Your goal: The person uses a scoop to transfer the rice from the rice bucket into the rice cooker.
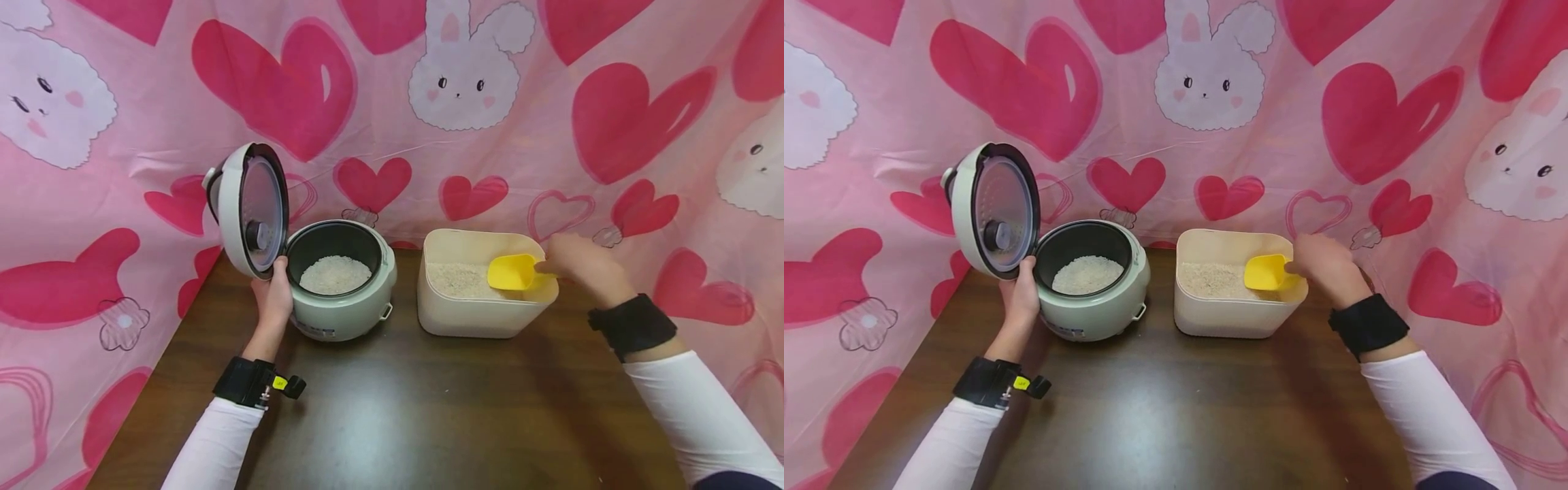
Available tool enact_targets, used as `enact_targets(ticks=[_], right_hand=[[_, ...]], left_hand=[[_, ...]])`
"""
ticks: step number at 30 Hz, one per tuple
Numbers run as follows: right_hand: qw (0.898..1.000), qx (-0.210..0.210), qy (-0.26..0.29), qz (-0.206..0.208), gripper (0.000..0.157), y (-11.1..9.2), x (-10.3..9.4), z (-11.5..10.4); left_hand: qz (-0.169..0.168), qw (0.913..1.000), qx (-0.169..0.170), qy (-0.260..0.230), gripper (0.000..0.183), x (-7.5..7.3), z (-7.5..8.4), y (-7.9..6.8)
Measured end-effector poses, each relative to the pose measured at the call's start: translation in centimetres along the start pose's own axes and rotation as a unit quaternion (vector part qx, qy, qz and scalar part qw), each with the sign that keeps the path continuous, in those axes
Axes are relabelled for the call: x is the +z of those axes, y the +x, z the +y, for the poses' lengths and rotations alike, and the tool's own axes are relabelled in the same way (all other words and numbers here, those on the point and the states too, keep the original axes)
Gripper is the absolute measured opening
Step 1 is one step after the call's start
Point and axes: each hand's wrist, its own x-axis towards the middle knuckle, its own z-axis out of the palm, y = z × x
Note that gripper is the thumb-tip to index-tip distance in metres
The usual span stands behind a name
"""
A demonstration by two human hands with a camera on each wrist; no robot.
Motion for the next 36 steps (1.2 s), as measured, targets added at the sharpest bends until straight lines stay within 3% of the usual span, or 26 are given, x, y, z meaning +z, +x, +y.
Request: enact_targets(ticks=[7, 17, 21, 27, 36], right_hand=[[0.999, -0.010, -0.009, -0.034, 0.030, 2.0, 1.8, -0.1], [0.992, -0.062, 0.087, -0.072, 0.037, 4.4, 3.6, -0.5], [0.990, -0.075, 0.098, -0.067, 0.038, 5.2, 4.1, -1.3], [0.992, -0.080, 0.082, -0.053, 0.037, 5.4, 4.5, -2.2], [0.987, -0.089, 0.108, -0.073, 0.039, 5.6, 4.7, -2.0]], left_hand=[[0.001, 1.0000, 0.002, 0.001, 0.049, -0.2, 0.0, 0.0], [-0.003, 0.9999, -0.002, 0.012, 0.050, -0.1, -0.2, -0.1], [0.002, 0.9999, 0.003, 0.014, 0.049, -0.1, -0.1, -0.1], [0.000, 1.0000, 0.003, 0.004, 0.049, -0.2, 0.0, -0.1], [-0.001, 1.0000, -0.004, 0.004, 0.050, -0.2, 0.1, -0.3]])
